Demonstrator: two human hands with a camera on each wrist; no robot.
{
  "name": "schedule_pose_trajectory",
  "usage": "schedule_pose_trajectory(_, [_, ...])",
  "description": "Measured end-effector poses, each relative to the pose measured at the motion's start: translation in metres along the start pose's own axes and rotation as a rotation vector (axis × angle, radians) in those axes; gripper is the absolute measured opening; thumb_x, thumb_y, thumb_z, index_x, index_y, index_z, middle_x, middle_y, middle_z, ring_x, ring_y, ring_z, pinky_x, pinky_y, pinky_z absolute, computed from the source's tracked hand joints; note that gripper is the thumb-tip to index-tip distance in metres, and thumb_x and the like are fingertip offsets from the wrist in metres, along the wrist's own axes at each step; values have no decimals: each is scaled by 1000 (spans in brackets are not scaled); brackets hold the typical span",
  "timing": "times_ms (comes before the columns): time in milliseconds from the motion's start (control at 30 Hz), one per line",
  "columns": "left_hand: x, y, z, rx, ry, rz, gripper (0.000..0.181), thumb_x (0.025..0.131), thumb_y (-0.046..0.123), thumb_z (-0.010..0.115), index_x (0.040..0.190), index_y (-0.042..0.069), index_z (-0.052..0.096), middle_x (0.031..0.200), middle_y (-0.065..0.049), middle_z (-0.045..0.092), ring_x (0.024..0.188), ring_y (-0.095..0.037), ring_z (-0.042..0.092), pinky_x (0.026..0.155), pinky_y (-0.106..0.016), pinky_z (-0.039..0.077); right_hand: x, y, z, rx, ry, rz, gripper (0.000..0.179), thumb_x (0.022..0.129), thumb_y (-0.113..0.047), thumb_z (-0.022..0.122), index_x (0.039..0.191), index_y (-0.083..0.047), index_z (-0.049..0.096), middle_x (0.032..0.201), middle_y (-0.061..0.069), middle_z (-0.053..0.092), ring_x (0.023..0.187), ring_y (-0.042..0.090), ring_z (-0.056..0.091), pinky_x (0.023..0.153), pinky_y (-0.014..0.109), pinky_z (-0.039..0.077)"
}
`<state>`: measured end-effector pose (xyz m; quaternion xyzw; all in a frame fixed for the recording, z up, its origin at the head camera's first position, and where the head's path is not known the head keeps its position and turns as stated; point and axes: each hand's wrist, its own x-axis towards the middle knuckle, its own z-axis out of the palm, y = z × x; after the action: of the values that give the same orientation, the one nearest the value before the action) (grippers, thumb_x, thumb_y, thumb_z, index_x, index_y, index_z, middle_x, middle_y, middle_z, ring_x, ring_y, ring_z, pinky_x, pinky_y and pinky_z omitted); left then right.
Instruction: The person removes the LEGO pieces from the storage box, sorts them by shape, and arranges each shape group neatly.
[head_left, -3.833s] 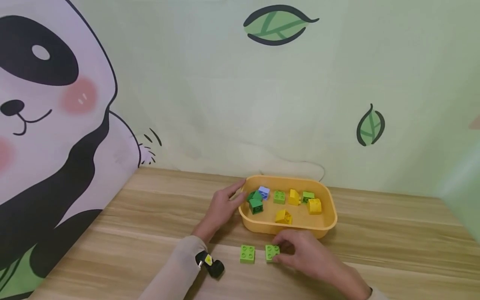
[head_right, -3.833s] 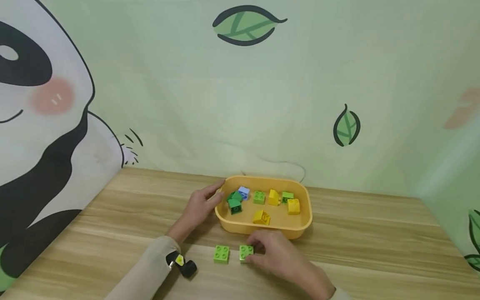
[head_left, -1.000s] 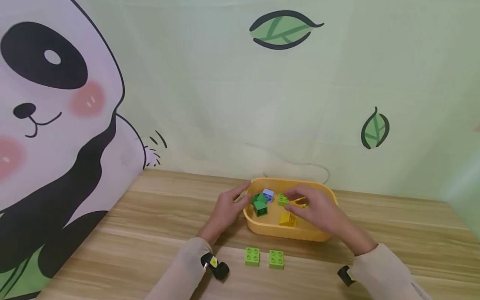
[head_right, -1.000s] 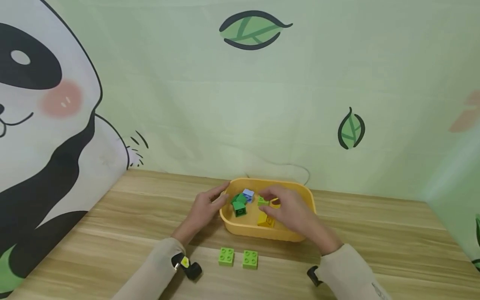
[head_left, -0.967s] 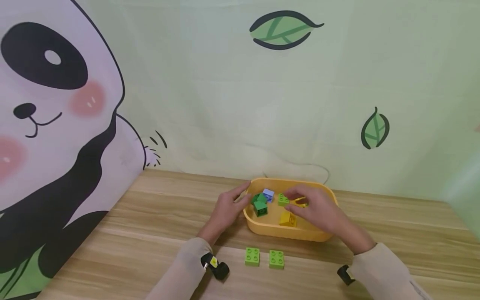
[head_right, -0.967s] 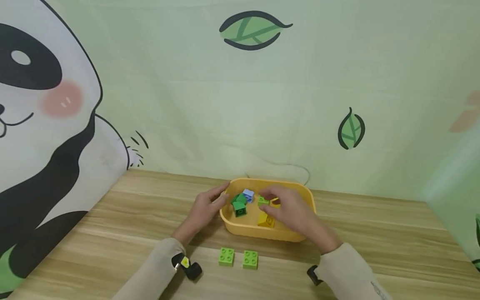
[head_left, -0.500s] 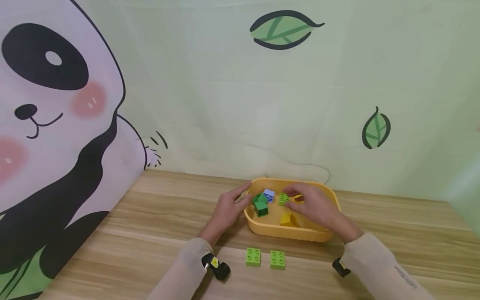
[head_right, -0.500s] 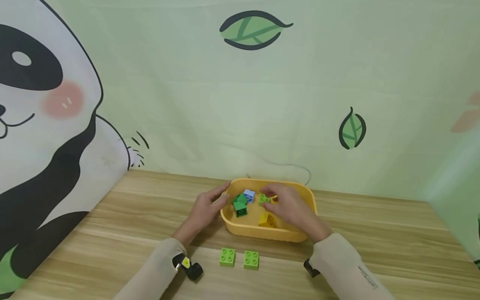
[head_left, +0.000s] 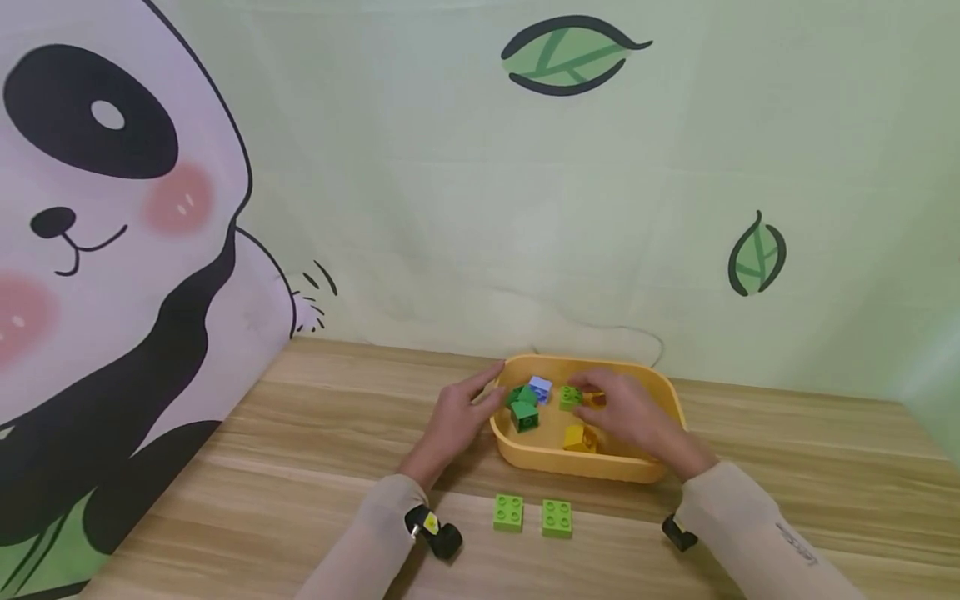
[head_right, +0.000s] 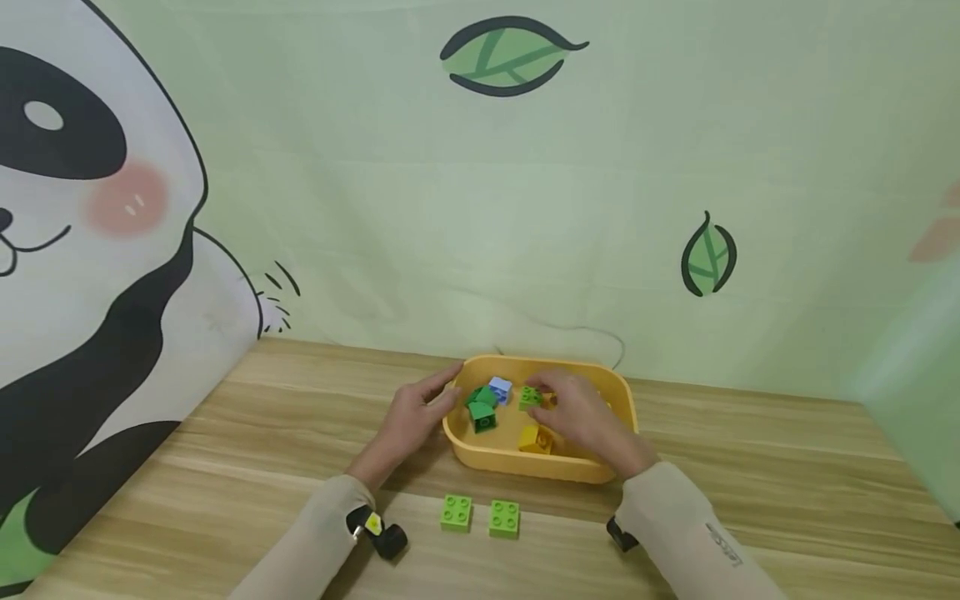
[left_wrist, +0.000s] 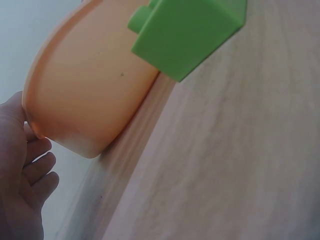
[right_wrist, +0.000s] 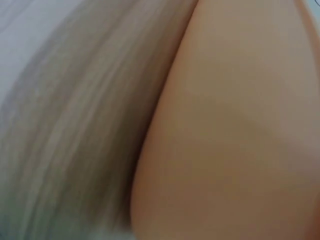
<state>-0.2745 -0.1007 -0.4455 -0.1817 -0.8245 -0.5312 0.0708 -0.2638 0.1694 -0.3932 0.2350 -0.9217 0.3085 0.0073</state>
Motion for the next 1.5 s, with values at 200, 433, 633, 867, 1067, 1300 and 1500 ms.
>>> schedule_pose_trajectory(200, [0, 1, 0, -8, -3, -5, 49, 107, 25, 64, 153, 8, 58, 156, -7, 55, 146, -32, 47, 120, -50, 39, 3, 1, 3, -4, -39, 44, 39, 100, -5, 73, 136, 5, 65, 135, 23, 67, 122, 41, 65, 103, 55, 56])
schedule_pose_trajectory(433, [0, 1, 0, -6, -1, -16, 49, 108, 25, 64, 153, 9, 58, 156, -6, 55, 146, -32, 48, 120, -51, 39, 5, 0, 5, -28, -51, 42, 35, 100, -3, 73, 134, 4, 67, 133, 21, 68, 121, 39, 65, 103, 55, 56])
schedule_pose_trajectory(633, [-1, 0, 0, -9, 1, -17, 49, 107, 26, 64, 153, 9, 58, 156, -6, 55, 146, -33, 48, 120, -50, 39, 9, -1, 5, -59, -63, 25, 29, 99, -2, 73, 128, 3, 70, 128, 18, 70, 116, 36, 67, 100, 53, 58])
schedule_pose_trajectory(867, [-1, -1, 0, 4, 2, -4, 49, 107, 25, 64, 153, 8, 58, 155, -8, 55, 144, -35, 49, 119, -50, 41, 12, -3, 6, -114, -63, 13, 30, 98, -3, 75, 126, 4, 71, 127, 18, 70, 116, 37, 67, 100, 53, 58])
schedule_pose_trajectory(1067, [0, -1, 0, 19, 0, 3, 49, 107, 23, 64, 153, 8, 58, 155, -8, 56, 144, -36, 50, 119, -51, 41, 16, -4, 5, -130, -104, 39, 29, 97, -3, 75, 126, 4, 71, 126, 19, 71, 116, 36, 68, 103, 54, 56])
schedule_pose_trajectory(1300, [0, -2, 0, 12, 3, 7, 48, 107, 22, 64, 153, 8, 58, 155, -9, 56, 143, -37, 50, 118, -52, 42, 18, -4, 4, -138, -113, 27, 28, 97, -1, 76, 123, 5, 73, 123, 18, 73, 114, 34, 69, 103, 53, 56])
schedule_pose_trajectory(1500, [0, -2, 0, 9, 3, 4, 49, 107, 24, 64, 153, 7, 58, 155, -9, 56, 143, -36, 51, 118, -51, 42, 19, -2, 5, -146, -115, 5, 26, 96, 0, 76, 121, 4, 74, 120, 17, 74, 112, 32, 69, 103, 52, 56])
